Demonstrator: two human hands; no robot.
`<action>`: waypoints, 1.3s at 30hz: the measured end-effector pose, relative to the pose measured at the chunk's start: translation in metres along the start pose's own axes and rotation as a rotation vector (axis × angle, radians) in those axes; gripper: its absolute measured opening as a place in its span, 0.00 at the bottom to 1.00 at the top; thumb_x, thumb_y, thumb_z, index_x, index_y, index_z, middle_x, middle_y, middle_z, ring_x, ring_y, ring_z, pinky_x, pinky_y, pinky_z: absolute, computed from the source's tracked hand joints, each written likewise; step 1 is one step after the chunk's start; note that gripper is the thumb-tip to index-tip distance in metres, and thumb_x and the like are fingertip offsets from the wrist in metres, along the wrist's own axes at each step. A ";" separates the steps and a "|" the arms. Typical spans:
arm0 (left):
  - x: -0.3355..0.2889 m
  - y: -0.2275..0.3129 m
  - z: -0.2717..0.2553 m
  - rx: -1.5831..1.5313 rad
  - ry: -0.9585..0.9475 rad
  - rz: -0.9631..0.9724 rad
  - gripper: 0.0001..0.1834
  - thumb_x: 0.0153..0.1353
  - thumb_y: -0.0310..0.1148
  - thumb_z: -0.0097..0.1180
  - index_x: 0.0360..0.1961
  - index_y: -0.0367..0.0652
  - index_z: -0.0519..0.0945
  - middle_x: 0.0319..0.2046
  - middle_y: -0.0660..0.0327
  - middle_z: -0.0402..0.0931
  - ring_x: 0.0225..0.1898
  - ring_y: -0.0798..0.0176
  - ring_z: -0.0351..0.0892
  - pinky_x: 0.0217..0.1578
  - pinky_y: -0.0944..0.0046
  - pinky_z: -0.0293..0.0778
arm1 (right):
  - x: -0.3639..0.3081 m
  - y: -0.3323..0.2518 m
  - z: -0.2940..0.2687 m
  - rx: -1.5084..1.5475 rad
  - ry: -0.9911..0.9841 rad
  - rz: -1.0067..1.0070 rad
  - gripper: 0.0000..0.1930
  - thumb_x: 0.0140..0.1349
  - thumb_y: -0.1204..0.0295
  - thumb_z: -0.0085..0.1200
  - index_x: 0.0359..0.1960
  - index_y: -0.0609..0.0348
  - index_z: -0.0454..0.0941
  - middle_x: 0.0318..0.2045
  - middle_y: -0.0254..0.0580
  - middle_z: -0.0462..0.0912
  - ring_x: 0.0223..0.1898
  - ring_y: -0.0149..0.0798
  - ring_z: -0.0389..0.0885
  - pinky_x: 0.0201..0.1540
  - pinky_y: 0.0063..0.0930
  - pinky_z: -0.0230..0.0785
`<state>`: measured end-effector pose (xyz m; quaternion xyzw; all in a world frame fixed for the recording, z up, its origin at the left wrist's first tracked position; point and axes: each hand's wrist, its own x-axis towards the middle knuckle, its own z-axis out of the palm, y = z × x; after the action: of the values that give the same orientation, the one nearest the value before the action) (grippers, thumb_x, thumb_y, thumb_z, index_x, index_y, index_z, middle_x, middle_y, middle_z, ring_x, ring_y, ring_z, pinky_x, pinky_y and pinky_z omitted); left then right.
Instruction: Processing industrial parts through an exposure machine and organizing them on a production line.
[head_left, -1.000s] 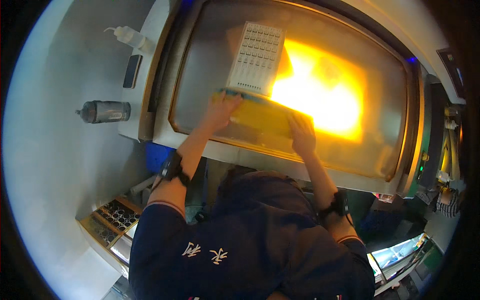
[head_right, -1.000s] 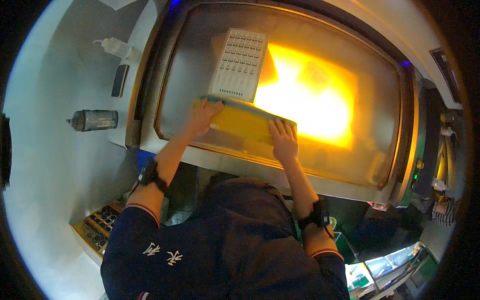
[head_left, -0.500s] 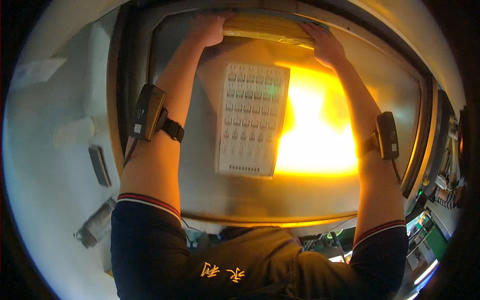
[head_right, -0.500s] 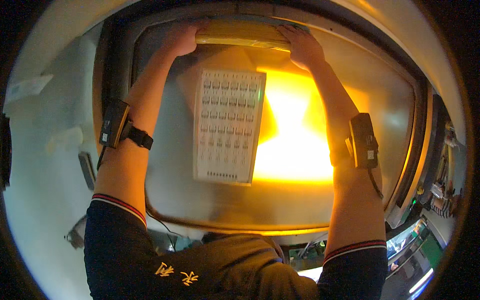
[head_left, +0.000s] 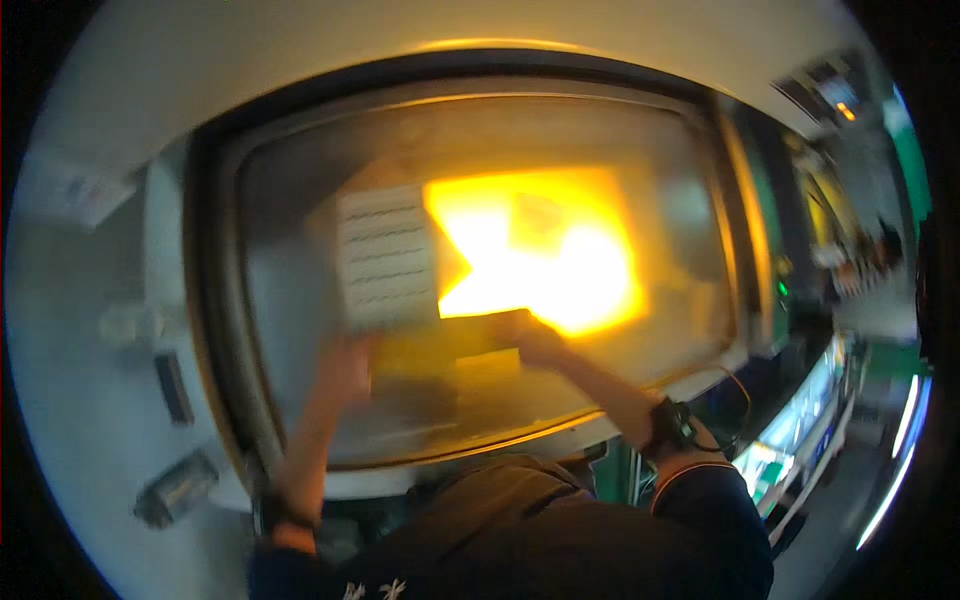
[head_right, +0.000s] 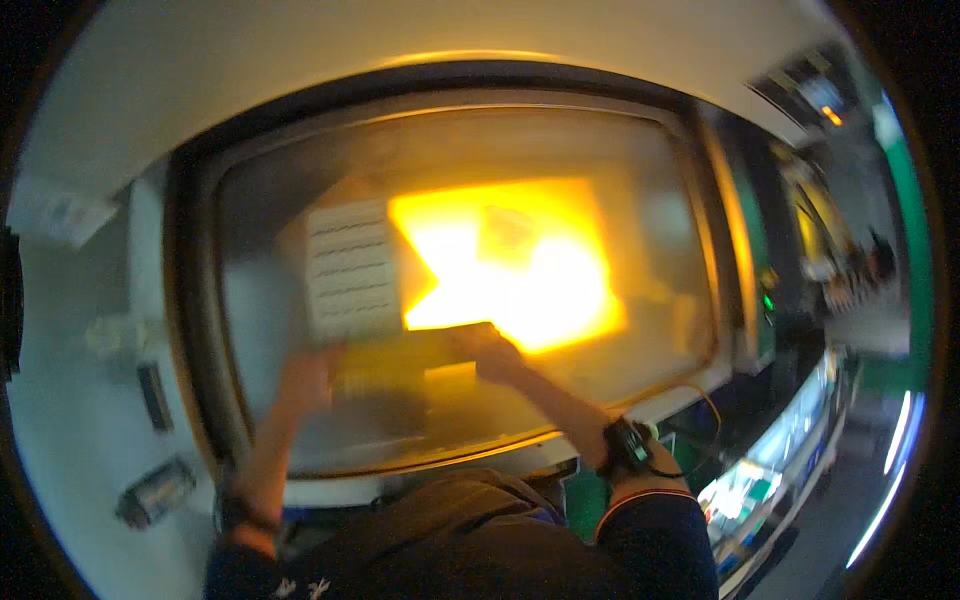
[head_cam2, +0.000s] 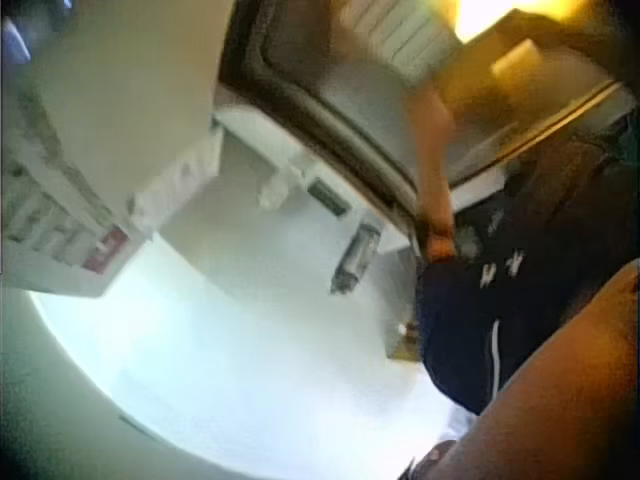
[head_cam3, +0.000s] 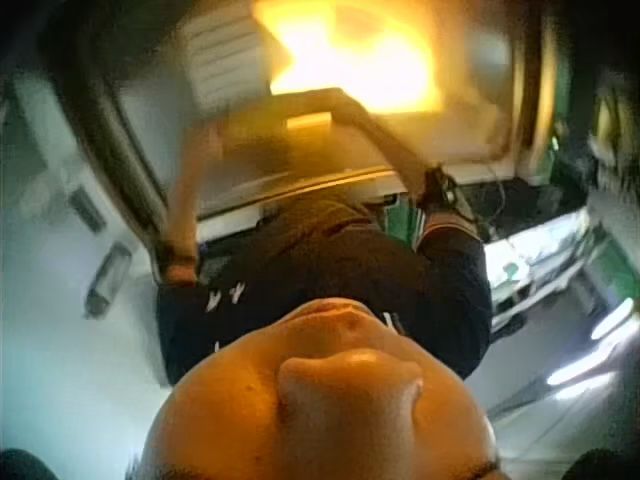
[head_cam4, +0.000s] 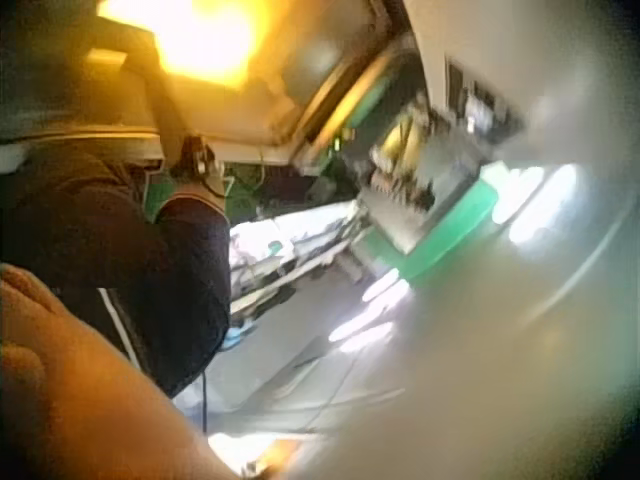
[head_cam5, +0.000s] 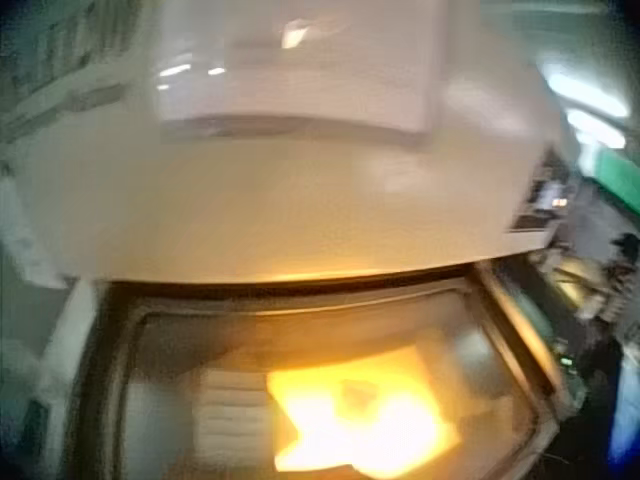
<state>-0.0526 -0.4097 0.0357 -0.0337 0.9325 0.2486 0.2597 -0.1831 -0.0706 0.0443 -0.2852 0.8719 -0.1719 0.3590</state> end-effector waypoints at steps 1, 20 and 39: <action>-0.048 0.013 0.046 0.282 -0.016 0.133 0.34 0.56 0.35 0.58 0.67 0.53 0.67 0.63 0.54 0.69 0.62 0.39 0.67 0.62 0.36 0.60 | -0.057 0.045 0.069 -0.423 0.303 -0.503 0.30 0.58 0.77 0.47 0.65 0.47 0.65 0.59 0.44 0.74 0.53 0.51 0.76 0.55 0.45 0.69; -0.068 0.321 0.179 -0.087 0.083 -0.164 0.30 0.54 0.23 0.51 0.61 0.48 0.74 0.53 0.45 0.77 0.54 0.43 0.77 0.54 0.50 0.73 | -0.278 0.447 -0.164 -0.324 0.869 0.378 0.21 0.54 0.67 0.59 0.51 0.55 0.78 0.46 0.53 0.80 0.49 0.56 0.79 0.51 0.47 0.73; -0.023 0.372 0.190 0.001 0.029 -0.165 0.35 0.50 0.33 0.57 0.63 0.59 0.72 0.57 0.56 0.75 0.57 0.51 0.76 0.56 0.52 0.72 | -0.370 0.533 -0.300 -0.096 0.765 0.545 0.30 0.64 0.61 0.48 0.68 0.46 0.60 0.60 0.45 0.74 0.60 0.52 0.73 0.62 0.53 0.63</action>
<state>-0.0150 0.0052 0.0718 -0.1137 0.9304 0.2254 0.2657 -0.3855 0.6029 0.1760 0.0216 0.9916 -0.1235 0.0305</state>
